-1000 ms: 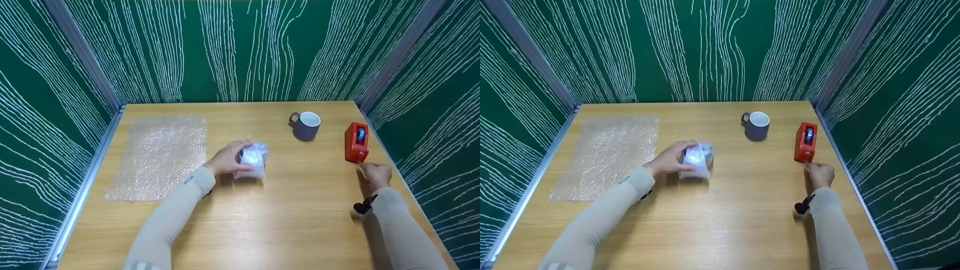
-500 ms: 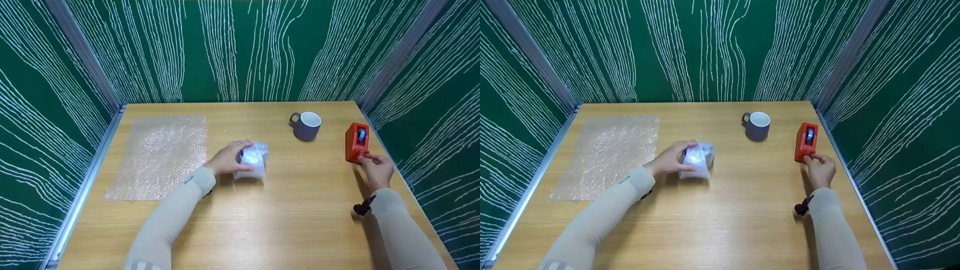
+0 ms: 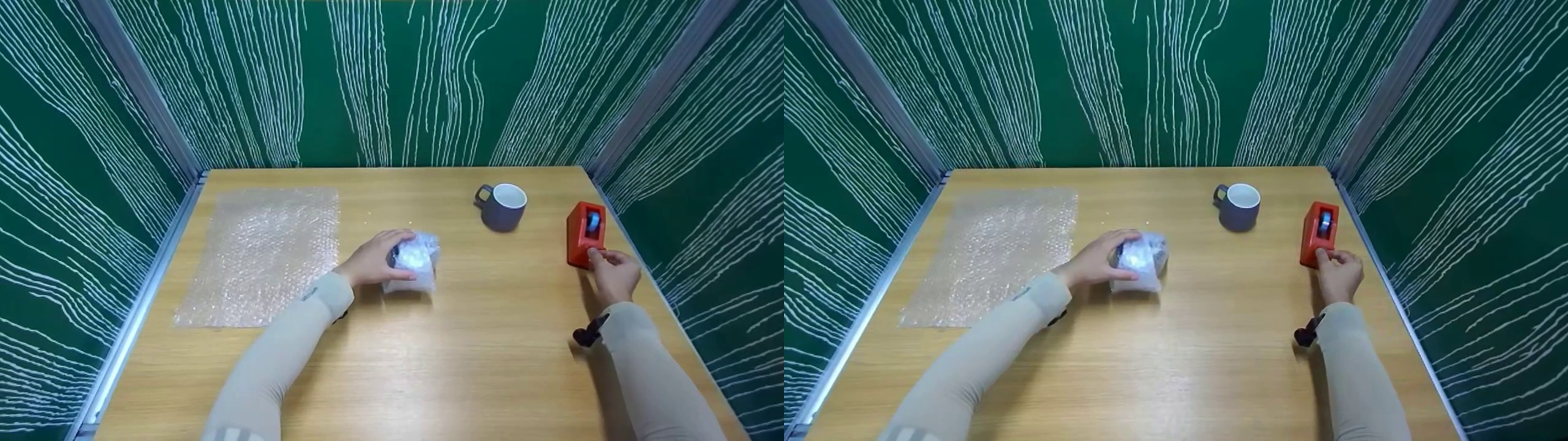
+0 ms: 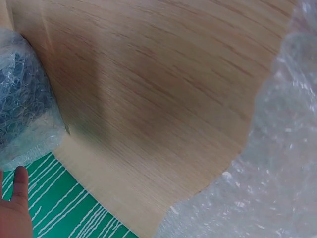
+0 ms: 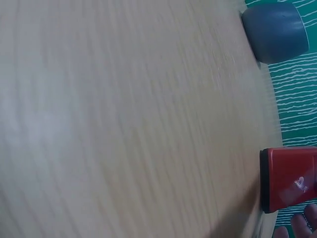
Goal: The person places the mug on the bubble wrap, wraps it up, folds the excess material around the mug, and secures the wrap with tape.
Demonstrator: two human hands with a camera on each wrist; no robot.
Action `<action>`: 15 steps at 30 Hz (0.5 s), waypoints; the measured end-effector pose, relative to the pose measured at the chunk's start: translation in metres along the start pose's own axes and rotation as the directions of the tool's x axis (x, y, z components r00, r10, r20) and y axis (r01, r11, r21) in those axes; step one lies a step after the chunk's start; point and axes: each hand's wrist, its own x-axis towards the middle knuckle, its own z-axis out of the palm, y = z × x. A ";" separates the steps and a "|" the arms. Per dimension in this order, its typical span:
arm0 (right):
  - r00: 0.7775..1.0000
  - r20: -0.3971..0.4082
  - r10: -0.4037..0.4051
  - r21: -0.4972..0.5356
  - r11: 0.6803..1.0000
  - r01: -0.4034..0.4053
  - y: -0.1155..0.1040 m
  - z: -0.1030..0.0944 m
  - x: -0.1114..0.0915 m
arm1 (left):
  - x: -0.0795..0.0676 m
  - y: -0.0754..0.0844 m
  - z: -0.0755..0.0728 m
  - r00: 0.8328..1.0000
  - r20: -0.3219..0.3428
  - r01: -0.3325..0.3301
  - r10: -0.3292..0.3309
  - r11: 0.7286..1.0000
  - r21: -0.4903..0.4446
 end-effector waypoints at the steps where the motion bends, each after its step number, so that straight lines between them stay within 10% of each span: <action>1: 1.000 -0.005 0.001 0.002 1.000 -0.001 0.000 0.000 0.001 | 0.000 0.000 0.000 1.000 0.001 0.003 -0.003 1.000 0.000; 15: 0.991 -0.072 -0.111 -0.080 0.991 0.105 -0.002 0.006 0.001 | -0.001 0.001 0.000 1.000 -0.007 -0.027 0.027 1.000 -0.002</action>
